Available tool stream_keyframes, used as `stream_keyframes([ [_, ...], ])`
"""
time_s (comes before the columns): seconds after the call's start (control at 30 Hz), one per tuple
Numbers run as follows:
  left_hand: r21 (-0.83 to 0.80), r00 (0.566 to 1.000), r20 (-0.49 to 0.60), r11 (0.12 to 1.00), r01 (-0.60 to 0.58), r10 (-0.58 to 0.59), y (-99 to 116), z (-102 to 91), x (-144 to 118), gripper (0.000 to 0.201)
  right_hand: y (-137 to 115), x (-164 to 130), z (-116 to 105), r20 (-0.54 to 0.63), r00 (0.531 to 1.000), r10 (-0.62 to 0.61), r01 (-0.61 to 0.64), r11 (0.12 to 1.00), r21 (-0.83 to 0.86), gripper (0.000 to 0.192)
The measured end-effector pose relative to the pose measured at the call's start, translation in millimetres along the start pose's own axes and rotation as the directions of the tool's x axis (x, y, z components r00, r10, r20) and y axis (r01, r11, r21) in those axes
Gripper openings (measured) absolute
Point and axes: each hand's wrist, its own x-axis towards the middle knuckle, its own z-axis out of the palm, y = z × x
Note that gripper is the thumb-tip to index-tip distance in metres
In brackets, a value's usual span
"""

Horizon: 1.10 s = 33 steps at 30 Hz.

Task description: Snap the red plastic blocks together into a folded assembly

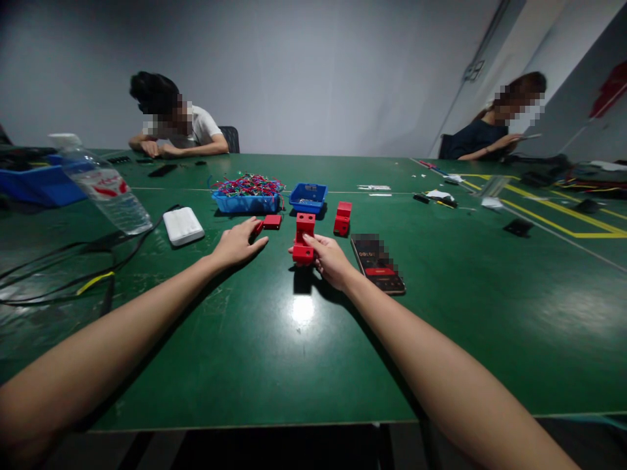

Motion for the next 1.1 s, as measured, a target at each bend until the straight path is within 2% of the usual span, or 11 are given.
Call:
stream_keyframes([
  [0.23,0.243,0.995,-0.064,0.968,-0.063,0.081,19.7,-8.8,-10.1,0.035,3.5,2.7,-1.5,-0.009,1.0,-0.02,0.02,1.0,-0.002,0.012],
  [0.33,0.256,0.989,-0.073,0.961,-0.108,0.13,30.6,-11.6,-17.1,0.029,5.0,4.2,-1.5,-0.047,0.998,-0.03,0.03,1.0,0.006,0.013],
  [0.4,0.201,0.983,-0.08,0.969,-0.147,0.165,35.8,-10.4,-20.7,0.026,7.2,5.8,-1.3,-0.08,0.996,-0.05,0.051,0.999,0.01,0.015],
  [0.47,0.128,0.965,-0.079,0.962,-0.24,0.251,39.1,-7.3,-22.8,0.023,10.2,7.9,-1.3,-0.087,0.993,-0.084,0.084,0.996,-0.006,0.019],
  [0.53,-0.007,0.916,-0.062,0.918,-0.397,0.395,40.3,-3.5,-23.4,0.017,13.0,9.7,-1.7,-0.077,0.987,-0.14,0.137,0.989,-0.048,0.022],
  [0.6,-0.204,0.843,-0.072,0.82,-0.535,0.533,39.7,-0.2,-23.2,0.013,14.8,11.0,-2.5,-0.069,0.976,-0.206,0.197,0.974,-0.114,0.022],
  [0.63,-0.305,0.81,-0.092,0.758,-0.576,0.579,38.9,1.0,-23.1,0.015,15.3,11.4,-2.9,-0.06,0.971,-0.23,0.219,0.964,-0.151,0.021],
  [0.7,-0.47,0.775,-0.128,0.65,-0.597,0.619,37.0,2.6,-23.0,0.033,15.6,11.6,-3.8,-0.032,0.968,-0.248,0.236,0.948,-0.211,0.02],
  [0.83,-0.649,0.786,-0.139,0.544,-0.532,0.603,34.1,3.2,-23.0,0.077,14.2,10.8,-5.0,0.006,0.975,-0.221,0.216,0.945,-0.245,0.019],
  [0.97,-0.648,0.794,-0.144,0.55,-0.526,0.59,36.0,1.8,-23.1,0.101,11.0,8.4,-4.7,0.056,0.978,-0.202,0.21,0.933,-0.292,0.018],
  [1.1,-0.56,0.818,-0.15,0.634,-0.534,0.556,40.7,1.3,-25.6,0.1,8.5,5.2,-3.6,0.154,0.975,-0.161,0.211,0.891,-0.402,0.02],
])
